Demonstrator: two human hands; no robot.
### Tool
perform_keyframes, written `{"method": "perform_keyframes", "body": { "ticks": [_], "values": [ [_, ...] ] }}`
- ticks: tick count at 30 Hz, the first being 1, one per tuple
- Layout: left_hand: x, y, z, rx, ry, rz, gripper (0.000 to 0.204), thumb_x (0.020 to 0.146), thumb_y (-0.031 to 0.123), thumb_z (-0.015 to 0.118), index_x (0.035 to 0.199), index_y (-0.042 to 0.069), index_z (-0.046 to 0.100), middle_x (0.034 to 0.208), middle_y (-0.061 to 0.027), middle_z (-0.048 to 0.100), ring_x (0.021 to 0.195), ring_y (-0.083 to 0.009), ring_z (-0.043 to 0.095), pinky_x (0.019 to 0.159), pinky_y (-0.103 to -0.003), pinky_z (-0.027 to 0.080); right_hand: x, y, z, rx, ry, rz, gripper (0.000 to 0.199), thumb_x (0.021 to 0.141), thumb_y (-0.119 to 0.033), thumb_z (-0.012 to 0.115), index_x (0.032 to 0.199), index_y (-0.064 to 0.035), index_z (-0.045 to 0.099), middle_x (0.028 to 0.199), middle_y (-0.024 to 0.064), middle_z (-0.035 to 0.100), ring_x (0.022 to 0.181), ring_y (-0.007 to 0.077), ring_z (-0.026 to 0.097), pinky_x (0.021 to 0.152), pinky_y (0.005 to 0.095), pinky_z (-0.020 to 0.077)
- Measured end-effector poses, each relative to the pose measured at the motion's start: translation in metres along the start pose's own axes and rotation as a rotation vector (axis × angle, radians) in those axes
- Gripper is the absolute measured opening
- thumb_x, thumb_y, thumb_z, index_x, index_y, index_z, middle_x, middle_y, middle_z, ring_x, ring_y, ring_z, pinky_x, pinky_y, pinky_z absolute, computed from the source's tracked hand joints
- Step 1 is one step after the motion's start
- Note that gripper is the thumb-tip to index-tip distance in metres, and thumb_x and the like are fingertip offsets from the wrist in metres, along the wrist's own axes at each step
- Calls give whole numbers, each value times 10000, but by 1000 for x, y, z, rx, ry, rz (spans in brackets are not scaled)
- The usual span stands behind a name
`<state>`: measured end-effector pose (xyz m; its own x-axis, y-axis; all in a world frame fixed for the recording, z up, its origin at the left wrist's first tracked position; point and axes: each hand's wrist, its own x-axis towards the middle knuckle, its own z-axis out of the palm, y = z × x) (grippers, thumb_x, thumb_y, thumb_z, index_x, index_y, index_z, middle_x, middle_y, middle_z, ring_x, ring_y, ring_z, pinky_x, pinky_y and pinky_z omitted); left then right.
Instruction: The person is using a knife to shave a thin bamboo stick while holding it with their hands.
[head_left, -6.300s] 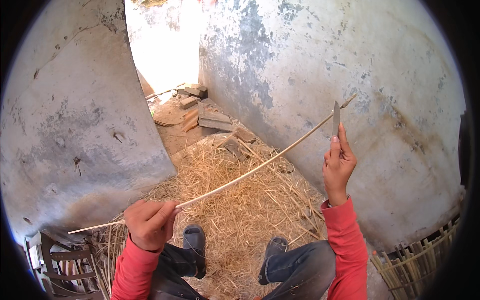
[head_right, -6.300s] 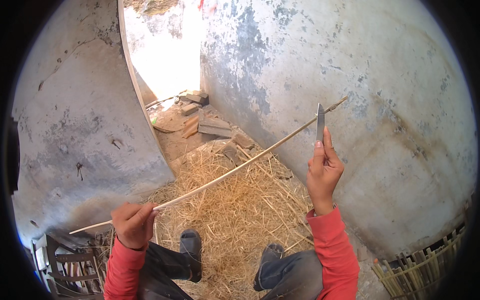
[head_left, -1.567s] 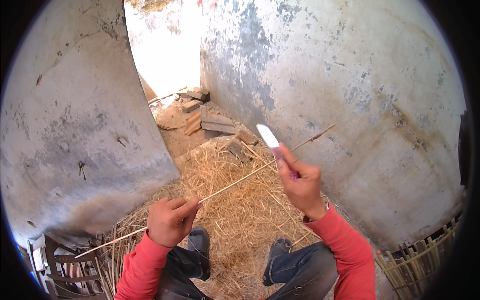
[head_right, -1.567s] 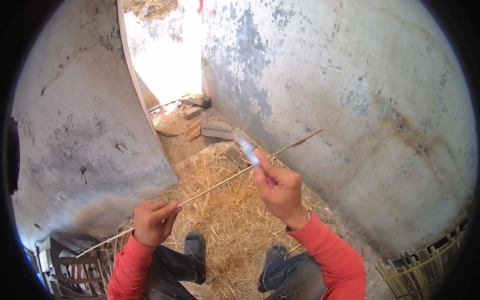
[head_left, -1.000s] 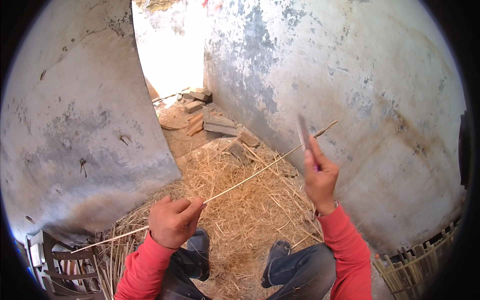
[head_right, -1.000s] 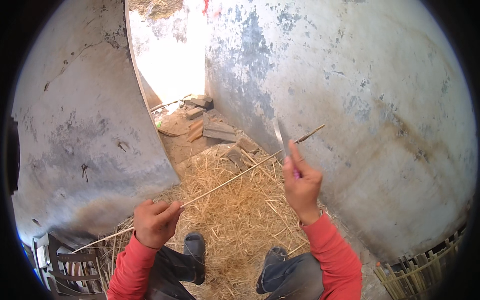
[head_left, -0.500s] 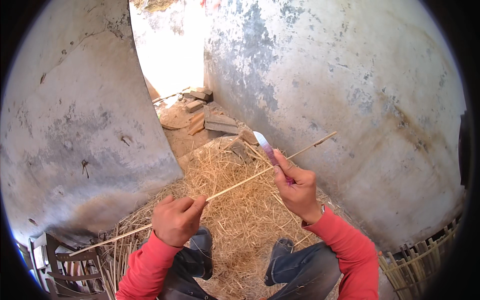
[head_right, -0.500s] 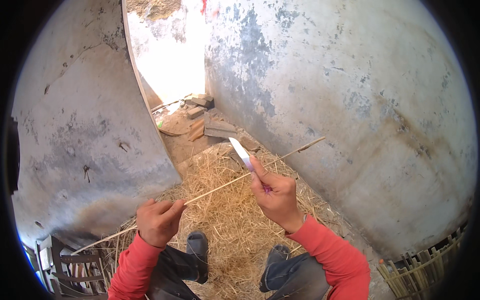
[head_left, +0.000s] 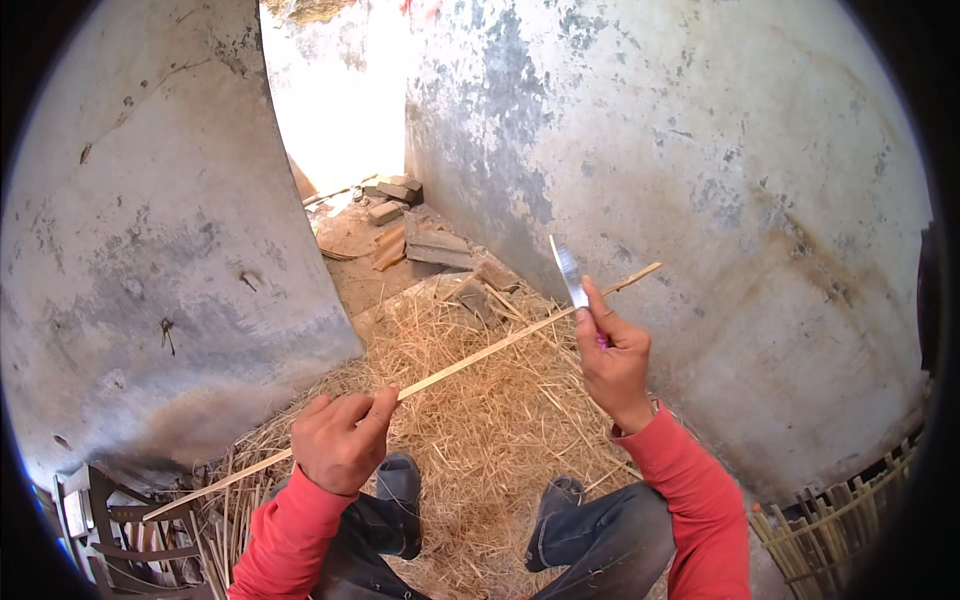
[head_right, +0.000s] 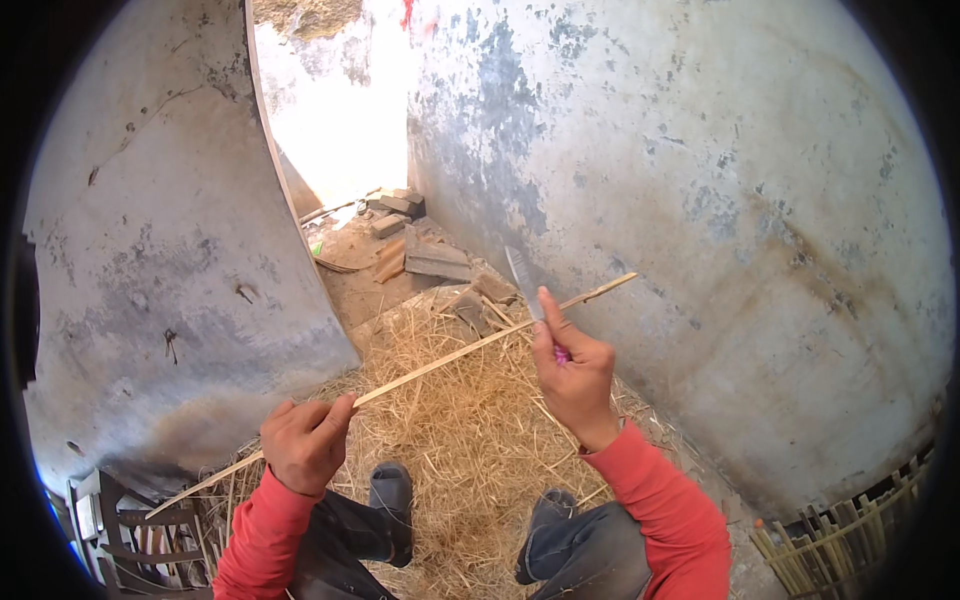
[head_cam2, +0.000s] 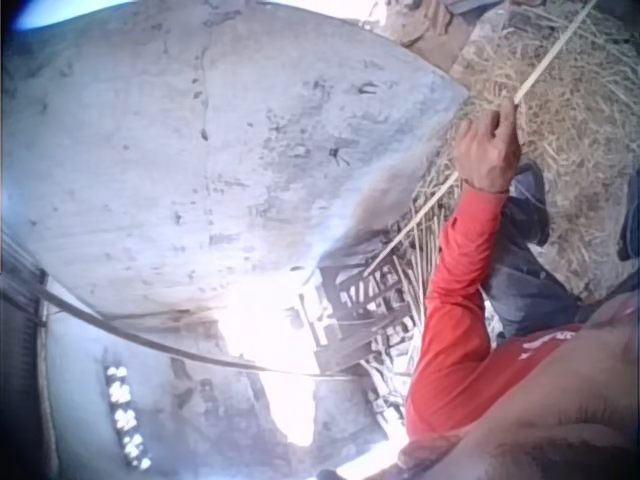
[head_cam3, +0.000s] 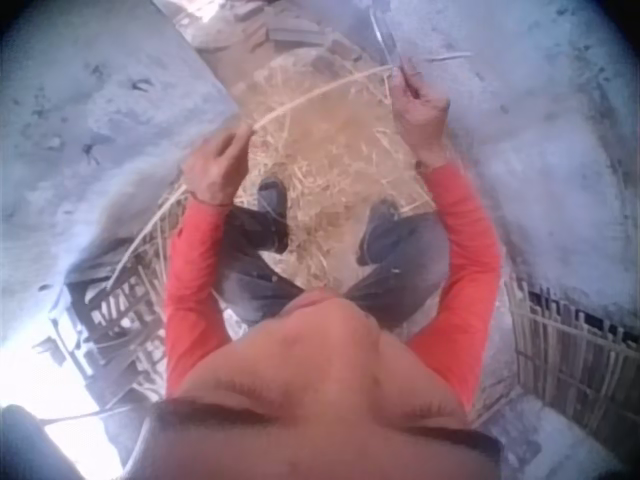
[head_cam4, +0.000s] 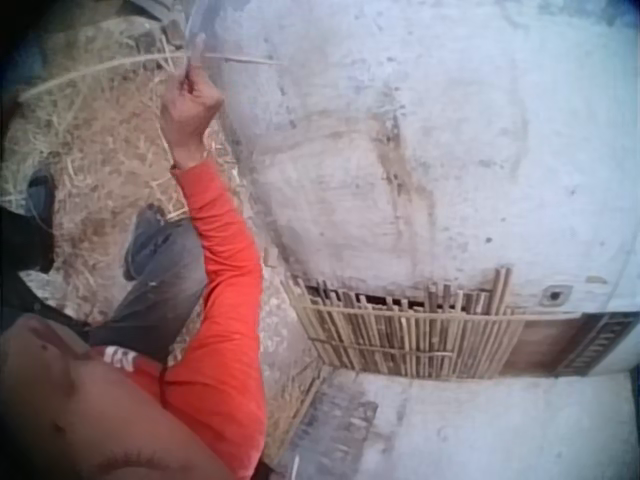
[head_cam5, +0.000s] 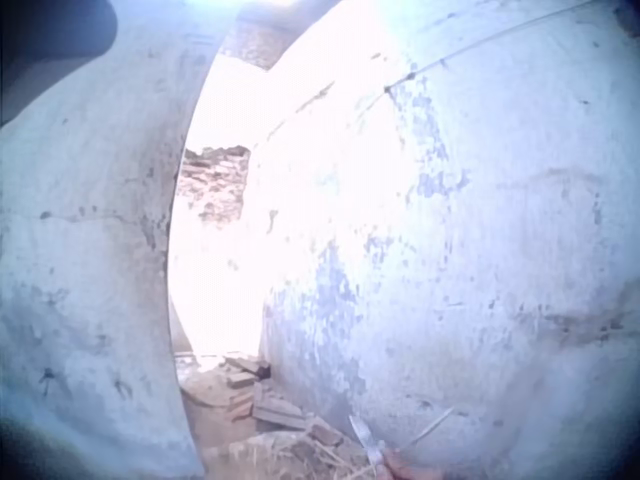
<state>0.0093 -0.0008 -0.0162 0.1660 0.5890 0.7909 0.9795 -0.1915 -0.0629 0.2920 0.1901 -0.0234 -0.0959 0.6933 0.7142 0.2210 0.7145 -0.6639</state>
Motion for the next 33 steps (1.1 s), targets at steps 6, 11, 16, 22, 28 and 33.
{"method": "perform_keyframes", "body": {
  "ticks": [6, 11, 16, 22, 28, 33],
  "values": [
    [1, 5, 1, 22, -78, 30, 240, 827, 117, 846, 1049, 165, 768, 680, -1, 594, 518, -222, 526, 501, -371, 349, -19, -16, 18, 52, -189, -83, 453, 983, -41, 698, 1434, -69, 674, 635, -22, 578, 567, 20, 428, 501, 260, 372],
    [2, 6, -4, -31, -105, -19, 212, 849, 131, 831, 1048, 163, 763, 675, 4, 589, 518, -215, 530, 507, -359, 378, -12, -27, 14, 39, -180, -101, 442, 1017, -14, 659, 1458, -45, 650, 839, -85, 617, 676, 0, 427, 573, 206, 363],
    [-2, 0, -4, -94, -103, -56, 228, 843, 117, 848, 1046, 157, 751, 665, -17, 601, 500, -247, 511, 496, -380, 366, 19, 2, -16, 44, 92, 60, 439, 1027, -62, 658, 1465, -51, 641, 765, -99, 618, 606, 10, 390, 529, 224, 355],
    [-5, 3, -2, -74, -88, -13, 236, 844, 98, 847, 1053, 136, 745, 663, -12, 606, 488, -238, 500, 488, -376, 355, 4, -3, -4, 55, 64, 89, 441, 1042, -61, 646, 1482, -49, 623, 792, -113, 544, 660, -1, 383, 564, 207, 332],
    [-4, 7, -2, -82, -67, -27, 271, 822, 81, 862, 1061, 116, 739, 661, -14, 608, 487, -239, 500, 485, -372, 356, 3, -8, -4, 129, 10, 110, 439, 1042, -68, 648, 1480, -46, 625, 811, -121, 540, 659, 0, 380, 556, 211, 344],
    [-5, 3, 2, -79, -9, -67, 260, 819, 85, 865, 1045, 126, 745, 649, -19, 597, 482, -248, 494, 482, -377, 359, 2, -9, -8, 144, -26, 120, 436, 1043, -59, 642, 1478, -44, 628, 815, -112, 541, 659, 3, 378, 554, 216, 340]
  ]
}}
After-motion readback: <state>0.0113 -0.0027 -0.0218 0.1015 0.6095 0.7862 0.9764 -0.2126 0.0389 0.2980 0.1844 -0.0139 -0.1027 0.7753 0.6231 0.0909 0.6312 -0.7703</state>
